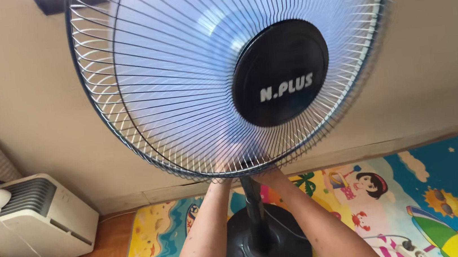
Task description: The person reassembles a standing electric fan by hand. They attach the front wire cage to the fan head, secure it, and then plug in the power cord to test the fan's operation.
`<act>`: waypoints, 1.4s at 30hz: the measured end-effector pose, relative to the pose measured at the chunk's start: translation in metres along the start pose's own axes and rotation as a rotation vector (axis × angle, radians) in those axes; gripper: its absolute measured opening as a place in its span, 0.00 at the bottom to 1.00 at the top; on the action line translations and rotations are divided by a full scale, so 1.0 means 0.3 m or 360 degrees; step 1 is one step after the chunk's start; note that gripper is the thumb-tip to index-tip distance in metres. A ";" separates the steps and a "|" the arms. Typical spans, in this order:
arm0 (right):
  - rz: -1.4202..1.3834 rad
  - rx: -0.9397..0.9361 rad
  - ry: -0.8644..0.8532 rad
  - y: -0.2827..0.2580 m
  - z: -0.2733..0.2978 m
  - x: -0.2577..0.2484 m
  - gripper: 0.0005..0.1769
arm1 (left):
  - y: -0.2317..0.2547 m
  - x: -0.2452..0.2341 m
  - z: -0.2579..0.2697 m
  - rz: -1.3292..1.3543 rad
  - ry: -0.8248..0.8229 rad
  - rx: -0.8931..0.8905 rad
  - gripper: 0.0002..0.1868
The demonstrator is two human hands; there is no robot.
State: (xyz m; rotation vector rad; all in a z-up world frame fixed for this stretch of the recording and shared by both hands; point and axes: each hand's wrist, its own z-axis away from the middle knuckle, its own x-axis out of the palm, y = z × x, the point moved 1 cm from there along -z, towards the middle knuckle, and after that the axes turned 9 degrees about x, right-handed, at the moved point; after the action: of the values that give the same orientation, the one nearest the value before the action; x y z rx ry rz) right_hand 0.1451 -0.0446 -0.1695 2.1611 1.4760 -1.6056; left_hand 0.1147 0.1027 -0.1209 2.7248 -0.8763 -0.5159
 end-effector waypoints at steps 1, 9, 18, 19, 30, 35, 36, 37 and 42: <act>0.0049 -0.0004 0.0075 -0.011 -0.004 0.012 0.20 | -0.010 0.001 -0.007 -0.0016 0.0007 0.0021 0.23; 0.0677 0.0090 0.0676 -0.044 -0.045 0.076 0.19 | -0.003 0.055 -0.017 -0.0053 -0.0073 0.0252 0.22; 0.0735 0.0256 0.0588 -0.038 0.009 0.091 0.20 | -0.007 0.030 0.075 -0.0095 -0.0145 0.0702 0.20; 0.0721 0.0281 0.0555 -0.037 0.020 0.093 0.20 | -0.012 0.028 0.081 -0.0117 -0.0136 0.0747 0.20; 0.0489 0.0376 0.0016 0.055 0.038 0.085 0.22 | 0.010 -0.019 0.055 -0.0715 -0.0815 0.0574 0.06; 0.0408 0.0152 -0.0210 0.182 0.146 0.045 0.21 | -0.022 -0.040 0.075 -0.0021 -0.0664 0.0012 0.08; 0.0388 0.0551 -0.0451 0.214 0.167 0.058 0.22 | -0.025 -0.040 0.075 -0.0044 -0.0592 0.0095 0.10; 0.0342 0.0738 -0.0572 0.236 0.192 0.083 0.24 | -0.025 -0.042 0.078 -0.0066 -0.0521 0.0178 0.12; 0.0033 0.0713 -0.0406 0.323 0.284 0.303 0.21 | -0.002 -0.039 0.063 0.0357 -0.0278 0.0172 0.27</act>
State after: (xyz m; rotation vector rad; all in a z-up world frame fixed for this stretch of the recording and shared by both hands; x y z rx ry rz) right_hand 0.1539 -0.0854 -0.3216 2.0427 1.0977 -2.2806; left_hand 0.0985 0.1080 -0.1354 2.6579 -1.2709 -0.6846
